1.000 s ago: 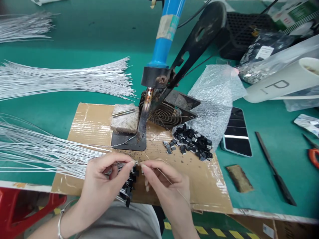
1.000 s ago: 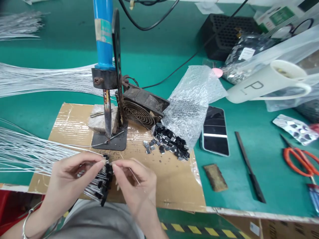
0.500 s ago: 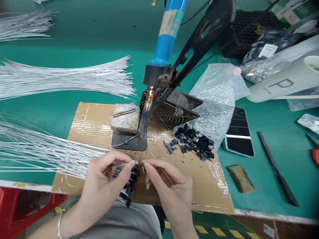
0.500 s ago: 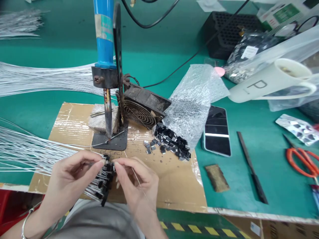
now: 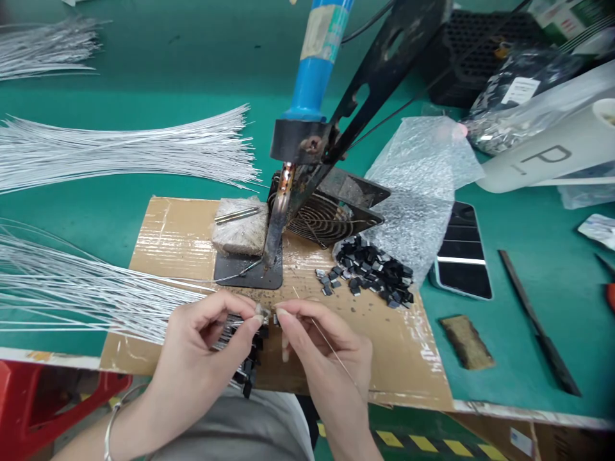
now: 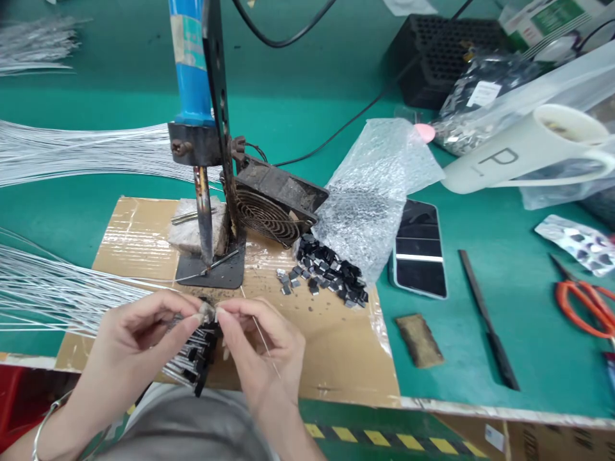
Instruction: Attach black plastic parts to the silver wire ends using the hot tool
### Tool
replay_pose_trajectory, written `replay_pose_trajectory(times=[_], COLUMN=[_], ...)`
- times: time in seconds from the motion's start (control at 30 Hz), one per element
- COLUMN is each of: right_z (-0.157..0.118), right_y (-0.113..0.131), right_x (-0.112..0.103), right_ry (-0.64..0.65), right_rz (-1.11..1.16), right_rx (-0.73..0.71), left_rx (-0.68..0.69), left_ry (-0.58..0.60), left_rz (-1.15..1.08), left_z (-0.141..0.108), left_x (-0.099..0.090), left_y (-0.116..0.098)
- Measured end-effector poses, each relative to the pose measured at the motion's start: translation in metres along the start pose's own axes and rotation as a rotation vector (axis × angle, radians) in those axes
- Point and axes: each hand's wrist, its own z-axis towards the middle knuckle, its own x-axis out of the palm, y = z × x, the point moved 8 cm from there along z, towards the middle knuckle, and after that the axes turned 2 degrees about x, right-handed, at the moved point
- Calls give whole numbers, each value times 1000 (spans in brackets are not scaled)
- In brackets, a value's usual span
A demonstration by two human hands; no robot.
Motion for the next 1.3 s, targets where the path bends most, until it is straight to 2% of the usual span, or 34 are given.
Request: replay_pose_trajectory(times=[0.1,0.3,0.53,0.97,1.3], right_z=[2,1,0,-4,-11], right_y=[1,3,4,4,11], right_x=[4,4,5,6,-7], right_ry=[46,32,57,71,69], right_rz=[-21,-73,-62,-131,-284], right_rx=[-80,-184,-205,-227,-259], left_rx=[-5,-10,-9,-18,-21], left_ry=[22,43,33,43,19], left_rz=[-34,-28,-68,-150,-53], left_z=[3,7,9,4,16], left_x=[1,1,2,4,1], left_y=[-8,-18,-18,-4,-10])
